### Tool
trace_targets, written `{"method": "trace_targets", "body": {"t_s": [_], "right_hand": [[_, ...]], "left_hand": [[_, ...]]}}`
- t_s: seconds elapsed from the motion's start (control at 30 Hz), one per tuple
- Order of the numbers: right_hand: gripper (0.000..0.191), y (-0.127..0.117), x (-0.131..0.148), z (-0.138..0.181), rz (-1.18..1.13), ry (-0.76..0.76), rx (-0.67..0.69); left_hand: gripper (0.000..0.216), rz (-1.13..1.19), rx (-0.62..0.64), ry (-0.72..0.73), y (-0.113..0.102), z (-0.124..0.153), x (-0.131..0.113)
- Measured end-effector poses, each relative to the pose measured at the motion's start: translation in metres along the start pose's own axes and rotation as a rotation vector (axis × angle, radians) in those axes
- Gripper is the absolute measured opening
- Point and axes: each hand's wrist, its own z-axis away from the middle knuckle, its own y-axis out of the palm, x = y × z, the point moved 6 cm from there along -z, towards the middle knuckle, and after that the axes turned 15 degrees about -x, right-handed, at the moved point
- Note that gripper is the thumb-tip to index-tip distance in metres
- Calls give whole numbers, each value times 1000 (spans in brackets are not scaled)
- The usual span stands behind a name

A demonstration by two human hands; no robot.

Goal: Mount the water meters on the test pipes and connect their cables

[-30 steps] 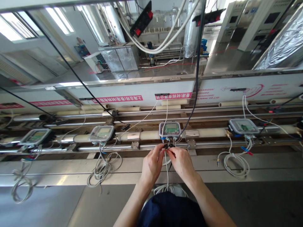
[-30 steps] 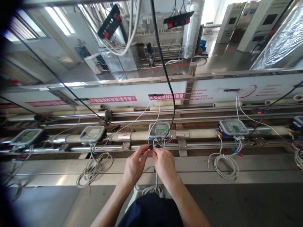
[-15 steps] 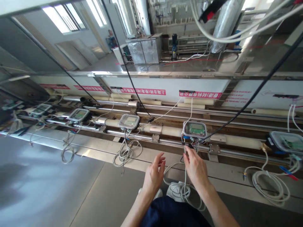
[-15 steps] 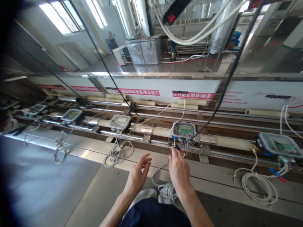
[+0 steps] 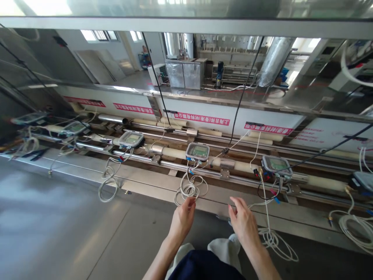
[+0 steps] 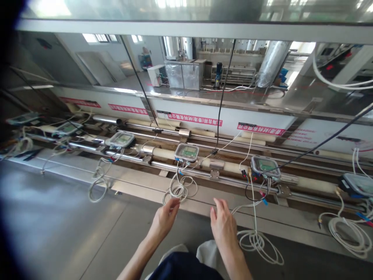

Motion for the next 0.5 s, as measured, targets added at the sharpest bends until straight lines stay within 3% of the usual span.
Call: {"method": "trace_targets", "body": {"t_s": [0.1, 0.23, 0.5], "right_hand": [[27, 9, 13, 22, 10, 45, 35], [24, 8, 13, 35, 31, 108, 50], [25, 24, 7, 5, -28, 164, 77]], "left_hand": [[20, -36, 9, 20, -11, -18, 22], [22, -90, -35, 88, -4, -59, 41], [13, -224, -120, 101, 23, -139, 50]]}}
